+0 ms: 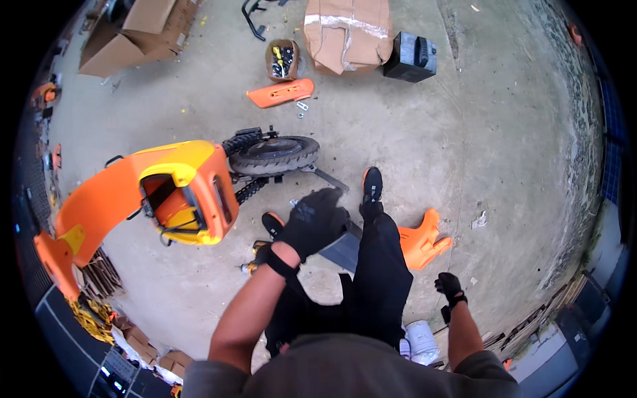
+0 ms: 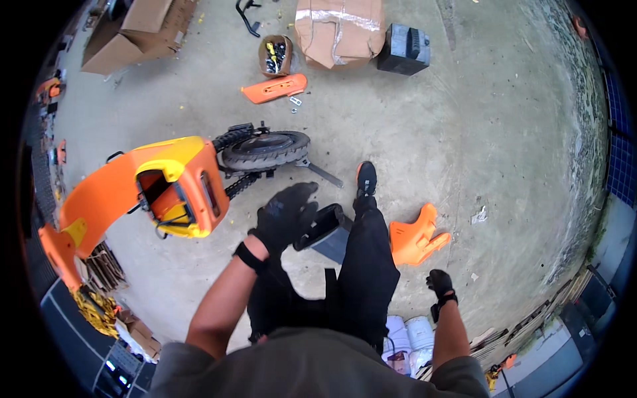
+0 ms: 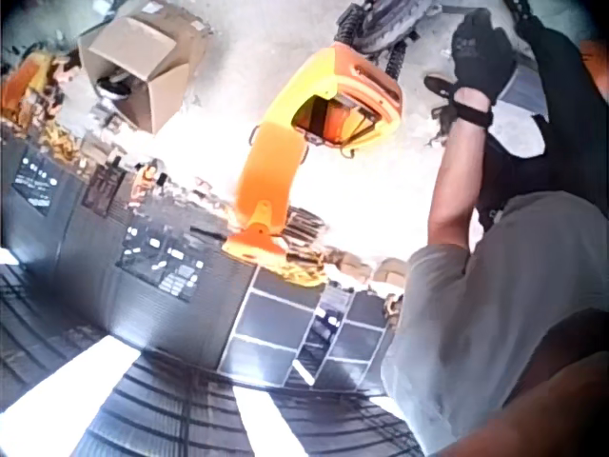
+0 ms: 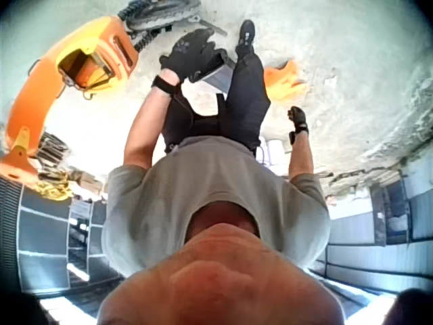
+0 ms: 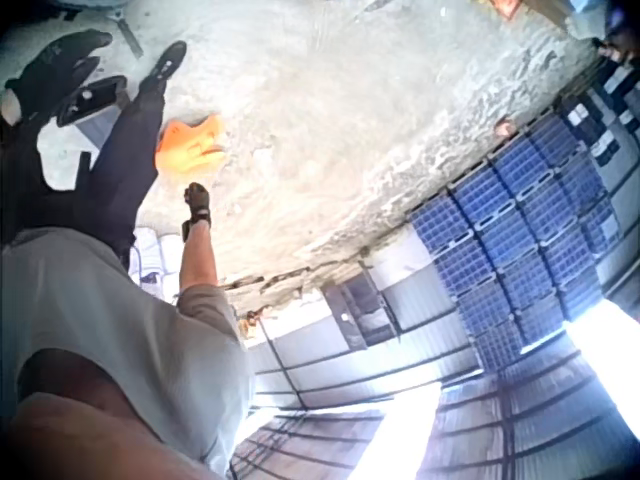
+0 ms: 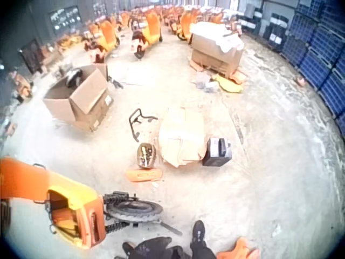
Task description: The person removes a motor wheel from a scooter frame using an adjustable wrench and by hand, then walks across a floor and places the wheel into a box.
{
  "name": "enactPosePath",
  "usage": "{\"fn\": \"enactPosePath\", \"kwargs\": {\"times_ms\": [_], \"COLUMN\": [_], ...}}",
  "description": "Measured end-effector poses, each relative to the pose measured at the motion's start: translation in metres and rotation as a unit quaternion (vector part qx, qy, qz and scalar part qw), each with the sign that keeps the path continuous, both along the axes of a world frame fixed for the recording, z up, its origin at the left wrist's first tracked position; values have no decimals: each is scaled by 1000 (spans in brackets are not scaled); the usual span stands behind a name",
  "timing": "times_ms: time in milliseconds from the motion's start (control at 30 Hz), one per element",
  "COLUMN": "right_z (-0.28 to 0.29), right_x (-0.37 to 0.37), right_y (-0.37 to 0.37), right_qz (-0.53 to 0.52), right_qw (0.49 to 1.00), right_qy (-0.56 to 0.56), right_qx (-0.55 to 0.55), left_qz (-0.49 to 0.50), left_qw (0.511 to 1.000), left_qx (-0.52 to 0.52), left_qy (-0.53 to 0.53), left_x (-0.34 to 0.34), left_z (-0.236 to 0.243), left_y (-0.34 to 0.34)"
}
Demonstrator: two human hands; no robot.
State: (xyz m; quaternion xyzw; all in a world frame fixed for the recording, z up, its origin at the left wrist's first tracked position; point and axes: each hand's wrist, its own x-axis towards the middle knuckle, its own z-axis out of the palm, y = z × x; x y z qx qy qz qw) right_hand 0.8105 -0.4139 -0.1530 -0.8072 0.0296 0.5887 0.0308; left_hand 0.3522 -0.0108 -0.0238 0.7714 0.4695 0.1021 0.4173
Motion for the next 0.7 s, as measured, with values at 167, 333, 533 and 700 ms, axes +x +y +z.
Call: {"fn": "enactPosePath", "kwargs": {"times_ms": [167, 333, 533, 700], "right_z": [36, 72, 67, 108], "right_x": [-10, 34, 166, 153], "right_y": [-157, -153, -27, 154], "right_qz": [588, 120, 521, -196], "right_qw": [763, 986, 813, 951], "right_qy": [19, 53, -197, -12], "right_qx": [268, 104, 169, 240], "left_qz": [-6, 19, 613, 633], "left_qw": [995, 950, 691, 655], "left_qx": [-16, -68, -381, -400], "left_qy": [94, 304, -30, -101], "left_x": [-46, -176, -202, -185], "left_z": [32, 20, 52, 51], "left_y": [16, 1, -62, -85]}}
